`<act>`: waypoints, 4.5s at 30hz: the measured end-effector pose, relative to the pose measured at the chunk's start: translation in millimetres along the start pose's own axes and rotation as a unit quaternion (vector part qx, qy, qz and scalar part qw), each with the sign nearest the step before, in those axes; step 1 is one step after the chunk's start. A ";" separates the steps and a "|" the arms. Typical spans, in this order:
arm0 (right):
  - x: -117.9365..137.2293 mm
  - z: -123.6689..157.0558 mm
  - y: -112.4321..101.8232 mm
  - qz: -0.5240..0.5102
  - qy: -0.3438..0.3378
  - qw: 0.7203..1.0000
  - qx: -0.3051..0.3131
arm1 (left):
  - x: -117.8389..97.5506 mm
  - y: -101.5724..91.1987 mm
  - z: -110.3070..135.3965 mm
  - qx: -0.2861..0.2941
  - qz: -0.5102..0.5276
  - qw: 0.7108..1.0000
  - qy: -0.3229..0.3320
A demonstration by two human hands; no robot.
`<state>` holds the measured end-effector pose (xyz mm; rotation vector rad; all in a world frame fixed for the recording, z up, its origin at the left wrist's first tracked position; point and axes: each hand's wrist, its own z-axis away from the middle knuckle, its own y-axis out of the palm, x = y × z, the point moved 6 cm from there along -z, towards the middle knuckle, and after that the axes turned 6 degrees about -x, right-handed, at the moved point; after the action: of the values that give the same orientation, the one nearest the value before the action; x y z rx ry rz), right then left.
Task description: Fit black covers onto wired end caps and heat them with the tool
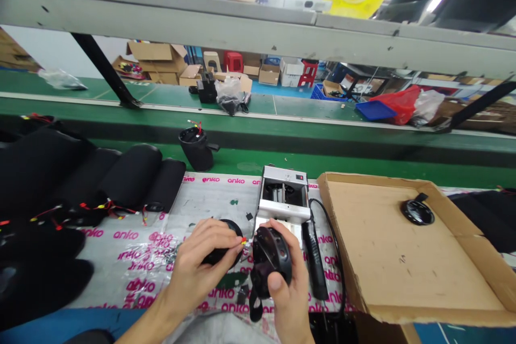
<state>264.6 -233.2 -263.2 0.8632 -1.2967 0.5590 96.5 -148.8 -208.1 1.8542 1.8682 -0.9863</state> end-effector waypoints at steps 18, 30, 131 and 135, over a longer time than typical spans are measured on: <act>27.8 -5.4 21.8 0.159 -0.245 0.950 0.108 | -3.5 -4.8 -4.9 0.102 -0.047 0.993 0.028; 30.3 -12.3 20.4 0.143 -0.204 0.959 0.134 | 3.1 -4.0 -9.9 0.089 -0.008 0.996 -0.009; -39.8 6.0 40.6 0.096 -0.117 0.966 0.208 | 48.9 -19.0 17.9 0.107 0.157 0.937 -0.293; -39.7 3.1 44.1 0.044 -0.090 0.978 0.185 | 59.0 -16.6 65.2 0.051 0.166 0.918 -0.357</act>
<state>220.0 -205.9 -291.4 1.1903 -1.4234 0.8245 59.3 -147.4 -289.5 1.4873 1.0510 -1.4009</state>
